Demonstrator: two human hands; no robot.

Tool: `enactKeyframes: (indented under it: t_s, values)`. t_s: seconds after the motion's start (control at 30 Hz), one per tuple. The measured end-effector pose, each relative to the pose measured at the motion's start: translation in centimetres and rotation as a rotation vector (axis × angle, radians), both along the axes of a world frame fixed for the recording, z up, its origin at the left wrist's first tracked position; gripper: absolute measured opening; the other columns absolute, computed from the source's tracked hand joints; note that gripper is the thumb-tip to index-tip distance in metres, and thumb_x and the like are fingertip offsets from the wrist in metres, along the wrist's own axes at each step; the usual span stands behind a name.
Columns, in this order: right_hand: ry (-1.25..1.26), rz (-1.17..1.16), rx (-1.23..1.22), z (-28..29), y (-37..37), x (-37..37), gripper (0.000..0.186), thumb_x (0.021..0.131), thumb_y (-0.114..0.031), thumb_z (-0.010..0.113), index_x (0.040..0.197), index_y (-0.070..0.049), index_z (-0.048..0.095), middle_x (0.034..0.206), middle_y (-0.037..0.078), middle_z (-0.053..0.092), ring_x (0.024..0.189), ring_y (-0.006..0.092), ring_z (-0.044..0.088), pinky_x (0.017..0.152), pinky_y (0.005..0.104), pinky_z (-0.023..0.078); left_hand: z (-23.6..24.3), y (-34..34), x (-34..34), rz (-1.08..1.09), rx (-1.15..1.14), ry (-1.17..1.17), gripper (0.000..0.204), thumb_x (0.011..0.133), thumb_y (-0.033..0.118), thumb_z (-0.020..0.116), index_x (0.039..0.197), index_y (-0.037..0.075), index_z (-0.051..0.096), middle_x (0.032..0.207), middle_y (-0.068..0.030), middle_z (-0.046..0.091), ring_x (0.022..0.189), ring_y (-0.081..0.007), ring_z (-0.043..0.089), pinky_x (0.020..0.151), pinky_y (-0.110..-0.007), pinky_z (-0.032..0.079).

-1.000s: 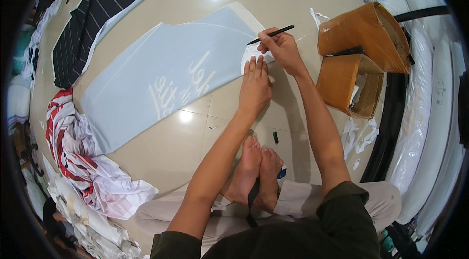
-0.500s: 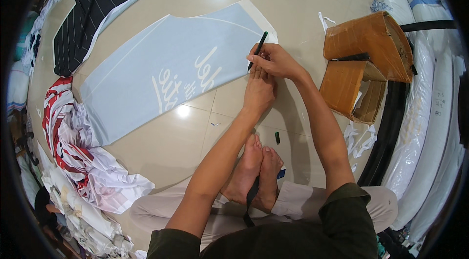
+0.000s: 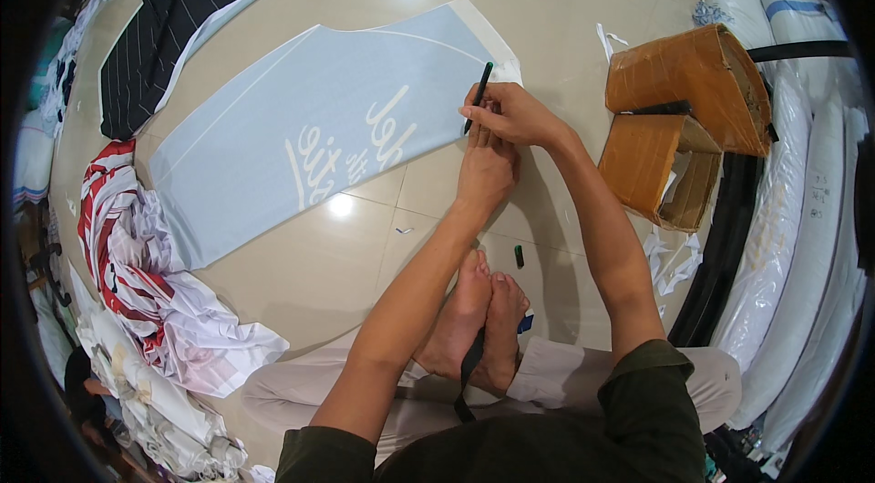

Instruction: The person sits on the floor in a workshop and uses a pen to trace a pattern onto a white sheet of fabric. They then use scissors to cut the fabric along the traced lines. The person also handles a large red and white printed fabric sheet, unfolding and smoothing it on the floor.

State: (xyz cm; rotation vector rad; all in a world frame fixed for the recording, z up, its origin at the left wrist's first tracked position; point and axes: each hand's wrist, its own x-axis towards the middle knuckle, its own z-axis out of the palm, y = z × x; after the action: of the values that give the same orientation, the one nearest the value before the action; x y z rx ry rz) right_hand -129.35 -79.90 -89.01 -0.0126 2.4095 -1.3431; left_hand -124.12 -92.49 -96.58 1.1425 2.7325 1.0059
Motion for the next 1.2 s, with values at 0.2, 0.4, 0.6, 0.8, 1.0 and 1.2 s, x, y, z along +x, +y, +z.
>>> enactKeyframes:
  t_s: [0.2,0.4,0.6,0.8,1.0,1.2]
  values:
    - [0.068,-0.058,-0.009,-0.9,0.4,-0.4,0.029,0.095,-0.027,0.067,0.100,0.002,0.067,0.079,0.008,0.065,0.074,0.0159,0.058,0.072,0.0330,0.050,0.6,0.4,-0.2,-0.001,-0.018,0.015,0.059,0.088,0.017,0.061,0.136,-0.013,0.047,0.150,-0.0308,0.038,0.147,-0.0398,0.028,0.123,-0.049,0.019]
    - [0.161,-0.239,-0.034,-1.7,1.3,-1.6,0.023,0.097,-0.023,0.065,0.095,-0.001,0.067,0.076,0.003,0.063,0.072,0.0112,0.057,0.069,0.0292,0.048,0.6,0.8,-0.3,0.040,-0.069,0.039,0.048,0.079,0.012,0.064,0.118,-0.015,0.057,0.145,-0.0298,0.043,0.141,-0.0431,0.035,0.121,-0.051,0.021]
    - [0.235,-0.329,-0.083,-2.9,3.8,-3.0,0.025,0.099,-0.025,0.063,0.098,0.000,0.064,0.077,0.003,0.064,0.072,0.0093,0.059,0.066,0.0266,0.048,0.3,1.0,-0.2,0.060,-0.029,0.007,0.054,0.089,0.012,0.054,0.137,-0.011,0.046,0.150,-0.0247,0.041,0.145,-0.0387,0.032,0.123,-0.048,0.020]
    - [0.217,-0.475,-0.122,-2.1,5.7,-3.1,0.026,0.099,-0.024,0.062,0.104,0.001,0.062,0.083,0.005,0.066,0.077,0.0108,0.065,0.066,0.0264,0.051,-0.1,0.9,-0.2,0.070,0.013,0.039,0.051,0.089,0.010,0.054,0.135,-0.011,0.046,0.148,-0.0260,0.042,0.142,-0.0426,0.035,0.121,-0.050,0.023]
    - [0.240,-0.673,-0.129,-3.2,8.5,-3.1,0.026,0.100,-0.024,0.061,0.105,0.002,0.060,0.088,0.005,0.066,0.078,0.0127,0.067,0.064,0.0246,0.053,-0.1,1.2,-0.2,0.066,-0.025,0.015,0.051,0.090,0.010,0.053,0.137,-0.011,0.047,0.150,-0.0223,0.042,0.145,-0.0395,0.032,0.122,-0.049,0.021]
    - [0.394,-0.894,-0.079,-2.0,11.2,0.2,0.025,0.100,-0.025,0.061,0.101,0.000,0.061,0.078,0.003,0.063,0.071,0.0109,0.066,0.058,0.0245,0.051,0.6,1.2,0.0,0.061,-0.015,0.039,0.052,0.089,0.010,0.055,0.136,-0.011,0.047,0.150,-0.0230,0.043,0.145,-0.0402,0.033,0.122,-0.049,0.021]
